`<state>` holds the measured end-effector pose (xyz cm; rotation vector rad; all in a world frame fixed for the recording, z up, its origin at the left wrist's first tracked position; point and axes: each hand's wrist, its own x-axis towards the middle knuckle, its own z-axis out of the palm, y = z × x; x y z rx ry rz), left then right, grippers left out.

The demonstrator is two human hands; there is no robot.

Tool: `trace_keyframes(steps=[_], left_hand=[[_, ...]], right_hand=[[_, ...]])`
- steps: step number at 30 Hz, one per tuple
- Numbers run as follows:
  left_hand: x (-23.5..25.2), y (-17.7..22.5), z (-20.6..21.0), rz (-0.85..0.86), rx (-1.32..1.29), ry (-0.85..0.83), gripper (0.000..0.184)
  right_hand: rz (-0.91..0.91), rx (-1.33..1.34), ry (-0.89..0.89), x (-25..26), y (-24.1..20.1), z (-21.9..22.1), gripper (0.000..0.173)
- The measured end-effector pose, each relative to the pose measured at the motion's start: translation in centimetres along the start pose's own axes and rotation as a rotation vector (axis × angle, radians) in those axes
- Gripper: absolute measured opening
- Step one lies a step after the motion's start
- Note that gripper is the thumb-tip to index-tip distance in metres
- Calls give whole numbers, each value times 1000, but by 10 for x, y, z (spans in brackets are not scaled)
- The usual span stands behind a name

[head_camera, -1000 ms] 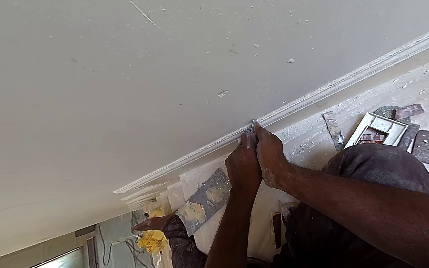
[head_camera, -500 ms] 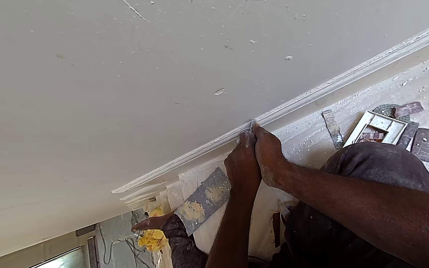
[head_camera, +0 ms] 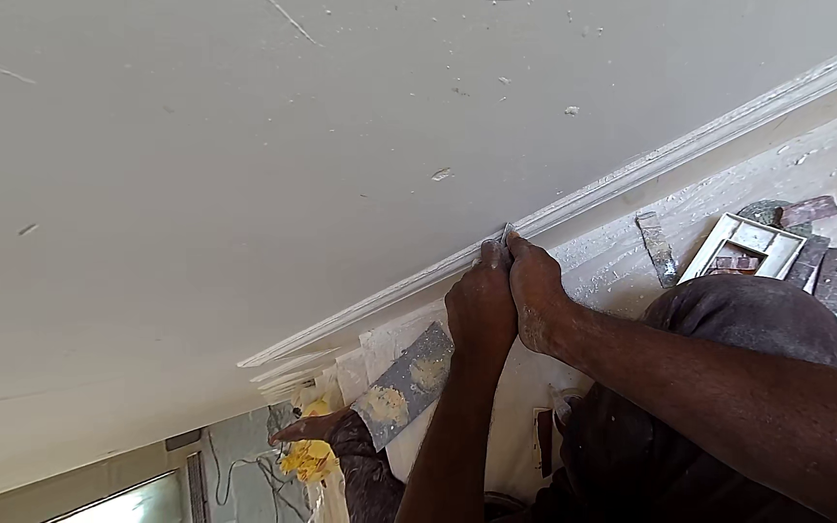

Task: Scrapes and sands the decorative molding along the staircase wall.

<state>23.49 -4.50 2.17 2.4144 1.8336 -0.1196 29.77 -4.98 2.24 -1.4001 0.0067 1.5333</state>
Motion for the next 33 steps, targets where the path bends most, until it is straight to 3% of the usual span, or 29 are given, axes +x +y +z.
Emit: trace_keyframes(steps=[4, 8, 17, 28, 33], left_hand=[[3, -12, 1, 106, -85, -11, 22], [-9, -16, 14, 153, -118, 106, 21], [-21, -22, 22, 22, -87, 113, 27], [-59, -40, 73, -166, -412, 244, 34], [-86, -53, 92, -240, -498, 221, 35]], right_hand=[[-29, 44, 40, -3, 5, 4, 49], [-26, 17, 18, -8, 10, 0, 50], [31, -73, -63, -3, 19, 5, 49], [107, -337, -177, -1, 42, 5, 45], [173, -490, -231, -9, 59, 4, 44]])
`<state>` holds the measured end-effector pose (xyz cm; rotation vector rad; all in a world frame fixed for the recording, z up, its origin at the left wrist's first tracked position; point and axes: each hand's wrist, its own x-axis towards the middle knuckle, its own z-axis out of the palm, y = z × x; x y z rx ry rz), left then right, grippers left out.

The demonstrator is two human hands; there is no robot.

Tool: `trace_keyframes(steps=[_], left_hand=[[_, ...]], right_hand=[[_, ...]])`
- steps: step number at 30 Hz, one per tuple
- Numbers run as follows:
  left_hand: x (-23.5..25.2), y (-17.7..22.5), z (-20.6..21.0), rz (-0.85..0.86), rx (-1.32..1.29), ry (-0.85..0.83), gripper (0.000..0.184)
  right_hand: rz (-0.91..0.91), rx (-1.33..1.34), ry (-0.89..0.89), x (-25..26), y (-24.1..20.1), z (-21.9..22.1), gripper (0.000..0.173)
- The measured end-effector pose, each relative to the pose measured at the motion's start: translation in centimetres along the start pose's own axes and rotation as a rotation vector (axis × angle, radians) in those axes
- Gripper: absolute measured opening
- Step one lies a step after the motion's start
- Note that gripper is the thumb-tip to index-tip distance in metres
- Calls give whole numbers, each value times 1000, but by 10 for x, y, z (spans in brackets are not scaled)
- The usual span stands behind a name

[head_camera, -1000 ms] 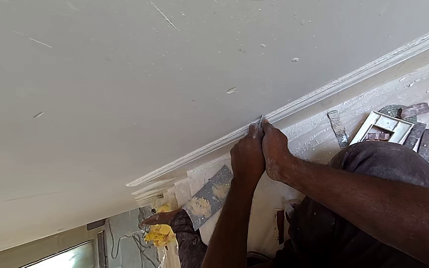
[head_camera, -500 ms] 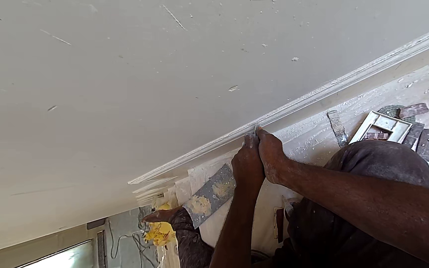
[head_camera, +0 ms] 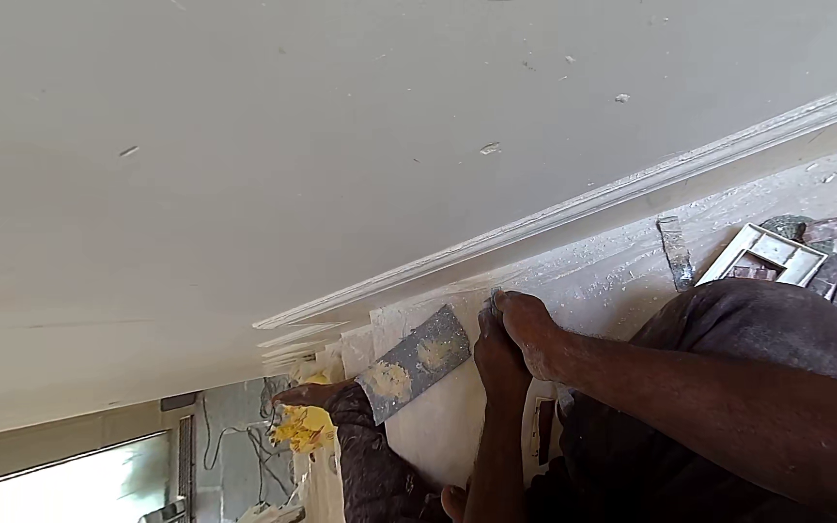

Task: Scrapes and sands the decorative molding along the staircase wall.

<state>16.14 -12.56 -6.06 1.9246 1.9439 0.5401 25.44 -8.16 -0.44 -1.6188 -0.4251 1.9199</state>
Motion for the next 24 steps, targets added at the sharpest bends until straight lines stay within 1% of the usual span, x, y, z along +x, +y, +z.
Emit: trace_keyframes(steps=[4, 7, 12, 20, 24], left_hand=[[-6, -8, 2, -79, -5, -18, 35], [-6, -15, 7, -52, -30, -4, 36], [-3, -17, 16, -64, -79, -26, 35], [2, -15, 20, -82, -121, -5, 31], [2, -18, 22, -74, -142, 10, 34]], right_hand=[[13, -22, -30, 2, 8, 5, 42], [6, -43, -35, 8, 13, 7, 43], [17, -71, -22, 17, 13, 5, 41], [23, -33, -14, 20, 8, 4, 37], [16, -34, -17, 18, 8, 5, 38]])
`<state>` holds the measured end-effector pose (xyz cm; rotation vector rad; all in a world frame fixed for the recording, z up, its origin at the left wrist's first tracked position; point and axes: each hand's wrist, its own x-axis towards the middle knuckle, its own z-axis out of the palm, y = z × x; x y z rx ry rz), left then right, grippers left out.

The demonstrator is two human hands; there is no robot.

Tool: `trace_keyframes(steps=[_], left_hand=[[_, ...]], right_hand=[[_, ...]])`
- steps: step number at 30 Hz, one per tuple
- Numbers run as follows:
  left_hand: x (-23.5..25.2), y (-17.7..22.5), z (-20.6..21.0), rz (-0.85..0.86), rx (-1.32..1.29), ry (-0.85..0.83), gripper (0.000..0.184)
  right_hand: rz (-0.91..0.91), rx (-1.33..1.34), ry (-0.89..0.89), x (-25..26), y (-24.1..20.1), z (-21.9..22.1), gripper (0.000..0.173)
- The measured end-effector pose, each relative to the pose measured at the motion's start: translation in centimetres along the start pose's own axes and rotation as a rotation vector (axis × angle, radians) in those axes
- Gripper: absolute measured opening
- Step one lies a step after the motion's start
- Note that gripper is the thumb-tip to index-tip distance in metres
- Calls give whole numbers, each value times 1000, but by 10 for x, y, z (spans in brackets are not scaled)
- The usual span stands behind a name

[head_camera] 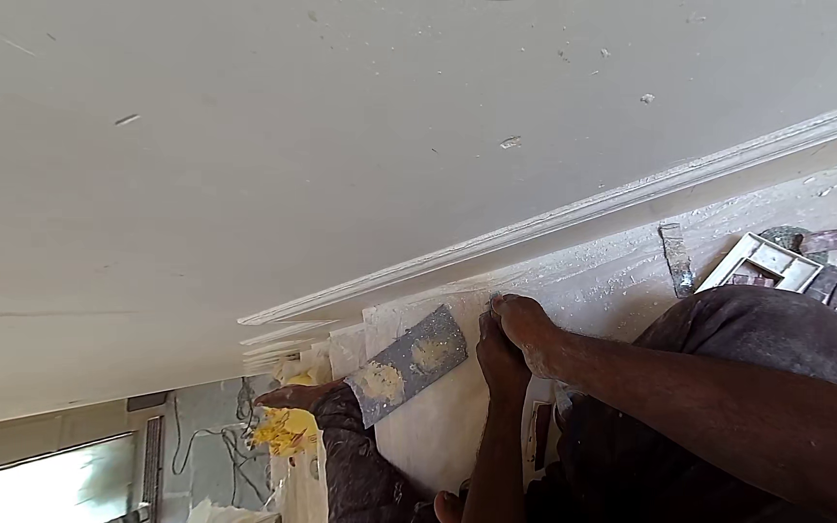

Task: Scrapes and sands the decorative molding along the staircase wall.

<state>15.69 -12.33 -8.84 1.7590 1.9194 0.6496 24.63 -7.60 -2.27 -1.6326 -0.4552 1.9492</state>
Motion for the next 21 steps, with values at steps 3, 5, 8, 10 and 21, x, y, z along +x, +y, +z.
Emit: trace_keyframes(steps=[3, 5, 8, 10, 21], left_hand=[[-3, -1, 1, -11, -31, 2, 35], [-6, -5, 2, -8, -46, 7, 35], [-11, -13, 5, -5, -58, 20, 41], [-13, -16, 5, 15, -46, 29, 44], [-15, -14, 4, -65, -55, -4, 38]], right_hand=[[-9, -27, 2, -2, 3, 2, 35], [17, -36, -5, -2, 6, 2, 30], [65, -42, -23, -1, 9, 3, 25], [86, -52, -40, -1, 10, 3, 26], [60, -85, -69, -2, 11, 4, 31]])
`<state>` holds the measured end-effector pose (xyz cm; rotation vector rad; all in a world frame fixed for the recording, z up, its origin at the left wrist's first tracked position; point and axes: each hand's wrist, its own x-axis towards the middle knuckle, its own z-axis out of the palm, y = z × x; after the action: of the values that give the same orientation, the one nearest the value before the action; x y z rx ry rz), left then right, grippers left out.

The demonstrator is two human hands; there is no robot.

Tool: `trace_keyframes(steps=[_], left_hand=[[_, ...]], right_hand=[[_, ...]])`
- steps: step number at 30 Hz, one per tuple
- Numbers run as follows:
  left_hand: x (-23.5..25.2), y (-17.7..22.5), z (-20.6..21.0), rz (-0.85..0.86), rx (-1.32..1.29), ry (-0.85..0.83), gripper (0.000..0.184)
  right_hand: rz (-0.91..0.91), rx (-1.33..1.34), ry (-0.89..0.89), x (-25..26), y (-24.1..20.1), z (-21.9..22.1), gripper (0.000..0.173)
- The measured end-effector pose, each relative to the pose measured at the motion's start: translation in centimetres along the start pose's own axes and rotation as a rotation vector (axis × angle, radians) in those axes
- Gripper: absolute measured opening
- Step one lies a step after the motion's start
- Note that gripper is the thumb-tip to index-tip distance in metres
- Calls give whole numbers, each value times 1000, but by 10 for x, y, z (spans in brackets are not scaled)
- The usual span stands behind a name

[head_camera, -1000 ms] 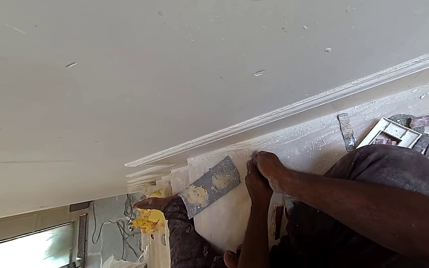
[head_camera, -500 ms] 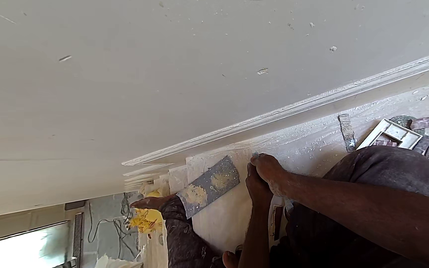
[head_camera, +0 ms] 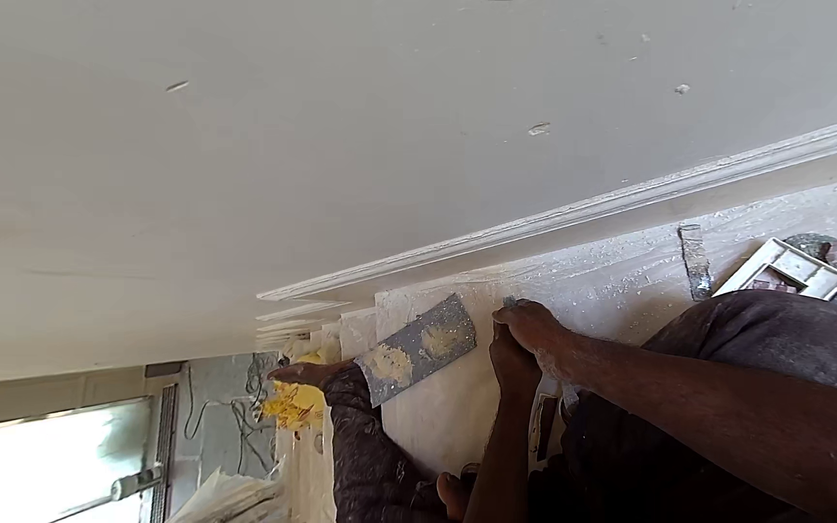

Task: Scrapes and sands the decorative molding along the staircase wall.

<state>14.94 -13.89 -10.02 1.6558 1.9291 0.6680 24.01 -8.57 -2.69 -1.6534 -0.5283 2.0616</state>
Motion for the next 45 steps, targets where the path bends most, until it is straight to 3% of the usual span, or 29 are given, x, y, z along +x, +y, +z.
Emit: trace_keyframes(steps=[4, 13, 16, 19, 22, 26, 30, 33, 38, 45], left_hand=[[-3, 1, -4, 55, -10, -7, 33], [11, 13, -8, -23, 4, -20, 29], [21, 5, -19, -42, -43, -98, 28], [40, -6, -43, -60, -94, -195, 32], [59, -15, -78, 13, 79, -163, 50], [82, -31, -133, 165, 385, -109, 60], [103, -31, -175, 162, 559, -131, 63], [122, -22, -173, 207, 621, -143, 64], [143, 19, -136, 234, 625, -178, 64], [128, -2, -163, 229, 632, -172, 63]], right_hand=[[-16, -8, 8, 0, 1, 1, 27], [-42, -58, 32, -5, -6, -1, 29], [-89, -65, 11, -3, -5, 0, 27], [-116, -26, -40, -1, -8, 2, 29], [-156, -50, -69, -5, -10, 4, 33], [-271, -233, -155, -4, -4, 3, 30], [-419, -617, -264, -9, -5, 5, 31], [-577, -907, -278, -15, 5, 8, 31], [-599, -1149, -323, -10, 11, 6, 37], [-630, -1292, -341, -18, 9, 8, 41]])
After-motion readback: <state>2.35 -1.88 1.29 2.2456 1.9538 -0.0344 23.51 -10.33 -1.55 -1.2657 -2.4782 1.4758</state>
